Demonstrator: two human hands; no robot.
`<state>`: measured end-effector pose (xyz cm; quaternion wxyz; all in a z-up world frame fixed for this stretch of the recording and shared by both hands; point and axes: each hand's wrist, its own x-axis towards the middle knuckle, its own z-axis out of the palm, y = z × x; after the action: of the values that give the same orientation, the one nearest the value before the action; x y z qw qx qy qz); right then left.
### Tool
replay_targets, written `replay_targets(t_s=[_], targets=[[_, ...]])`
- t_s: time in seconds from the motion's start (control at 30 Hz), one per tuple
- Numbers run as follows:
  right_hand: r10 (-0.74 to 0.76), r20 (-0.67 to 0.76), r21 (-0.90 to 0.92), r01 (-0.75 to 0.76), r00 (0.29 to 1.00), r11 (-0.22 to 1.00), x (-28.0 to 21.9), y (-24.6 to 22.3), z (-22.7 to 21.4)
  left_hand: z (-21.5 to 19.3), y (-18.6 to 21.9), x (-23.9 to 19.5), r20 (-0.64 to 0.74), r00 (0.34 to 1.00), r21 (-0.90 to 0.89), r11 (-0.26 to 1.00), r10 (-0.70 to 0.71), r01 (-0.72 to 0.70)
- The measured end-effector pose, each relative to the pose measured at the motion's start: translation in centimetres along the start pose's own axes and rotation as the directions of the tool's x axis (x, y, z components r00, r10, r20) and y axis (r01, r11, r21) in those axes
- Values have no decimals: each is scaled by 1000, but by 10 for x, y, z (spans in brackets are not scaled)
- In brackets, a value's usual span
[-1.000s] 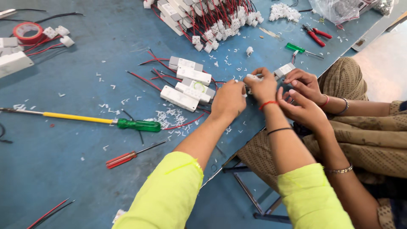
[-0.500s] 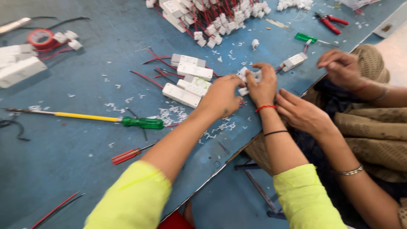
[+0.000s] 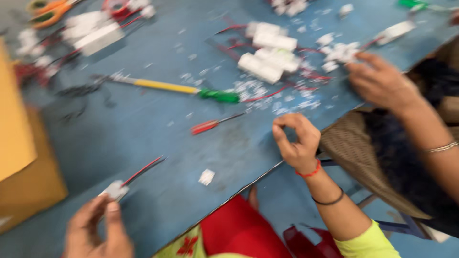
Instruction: The person uses a red-handled screwdriver to tighten screws on small white plastic electrical connectors attached to red and black wires. They repeatedly pick up connectors from a cardboard box, secure the wires, and place the finished units on the blue workbench.
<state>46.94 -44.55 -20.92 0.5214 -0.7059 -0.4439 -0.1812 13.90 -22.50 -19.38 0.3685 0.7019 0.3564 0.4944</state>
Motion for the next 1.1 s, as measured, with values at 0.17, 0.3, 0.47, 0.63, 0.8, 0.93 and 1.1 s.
replay_targets(t_s=[0.17, 0.3, 0.47, 0.63, 0.8, 0.93, 1.1], targets=[[102, 143, 95, -117, 984, 989, -30, -53, 33, -22, -10, -55, -74, 994, 277, 959, 86, -62], [139, 252, 115, -172, 958, 978, -31, -73, 51, -39, 4, -54, -54, 996, 210, 976, 65, -52], [70, 442, 118, -135, 894, 984, -24, -79, 73, -39, 22, -42, -12, 998, 157, 986, 63, -60], [77, 442, 122, -145, 894, 982, -25, -87, 74, -9, 13, -8, 92, 955, 293, 909, 282, -297], [-75, 558, 191, -39, 827, 981, -16, -92, 70, 37, -8, 23, 191, 929, 403, 838, 316, -368], [-137, 588, 105, 93, 797, 990, -13, -97, 75, 50, -16, 20, 257, 907, 414, 810, 333, -415], [-121, 556, 66, 102, 822, 993, -14, -102, 82, 45, -13, 12, 380, 856, 192, 876, 350, -443]])
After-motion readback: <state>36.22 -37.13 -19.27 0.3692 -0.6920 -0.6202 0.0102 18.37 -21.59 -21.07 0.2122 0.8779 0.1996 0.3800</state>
